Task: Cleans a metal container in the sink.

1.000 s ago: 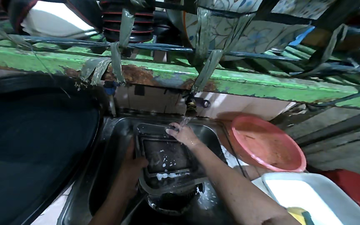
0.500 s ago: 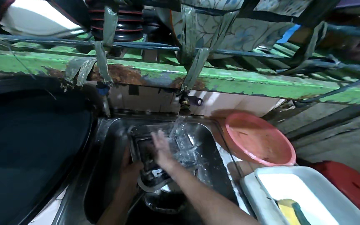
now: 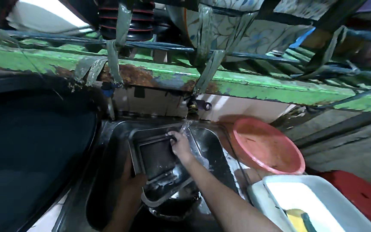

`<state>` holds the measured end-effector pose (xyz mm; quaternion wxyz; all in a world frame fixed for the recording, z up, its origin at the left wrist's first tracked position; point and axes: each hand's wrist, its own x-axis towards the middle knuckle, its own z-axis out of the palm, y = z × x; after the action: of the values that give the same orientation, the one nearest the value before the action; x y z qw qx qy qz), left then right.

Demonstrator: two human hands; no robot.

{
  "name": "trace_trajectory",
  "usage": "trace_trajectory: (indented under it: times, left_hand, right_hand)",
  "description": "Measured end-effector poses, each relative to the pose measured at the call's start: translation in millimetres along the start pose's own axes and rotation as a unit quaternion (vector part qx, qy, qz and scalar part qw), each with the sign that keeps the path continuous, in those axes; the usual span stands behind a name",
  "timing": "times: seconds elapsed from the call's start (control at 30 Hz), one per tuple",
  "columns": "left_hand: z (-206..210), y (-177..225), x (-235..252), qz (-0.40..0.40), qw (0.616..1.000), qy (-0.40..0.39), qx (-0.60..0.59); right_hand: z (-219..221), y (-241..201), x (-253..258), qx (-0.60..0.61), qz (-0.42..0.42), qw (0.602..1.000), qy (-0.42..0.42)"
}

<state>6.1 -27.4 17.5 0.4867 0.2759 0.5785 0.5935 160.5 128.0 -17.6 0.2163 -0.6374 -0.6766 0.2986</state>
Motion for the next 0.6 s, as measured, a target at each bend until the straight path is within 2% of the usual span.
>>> trace_trajectory:
  times: [0.07, 0.17, 0.27, 0.43, 0.6]
  left_hand:
    - [1.0, -0.2, 0.2, 0.003, 1.000, -0.001, -0.004]
    - [3.0, 0.1, -2.5, 0.006, 1.000, -0.001, 0.001]
    - [4.4, 0.2, -4.9, 0.001, 1.000, -0.001, 0.013]
    - [4.0, 6.2, -14.9, 0.004, 0.999, -0.012, 0.031]
    - [1.7, 11.9, -13.5, 0.022, 0.998, 0.019, 0.054]
  right_hand:
    - [5.0, 4.7, 2.6, 0.016, -0.015, 1.000, 0.008]
    - [4.2, 10.7, 8.4, 0.069, 0.054, 0.996, 0.016]
    - [1.5, 8.2, 4.2, 0.086, 0.060, 0.994, 0.019]
    - [-6.4, 16.0, 27.8, 0.045, 0.101, 0.994, 0.011]
    - [-4.5, 20.8, 20.6, -0.052, 0.018, 0.998, 0.028]
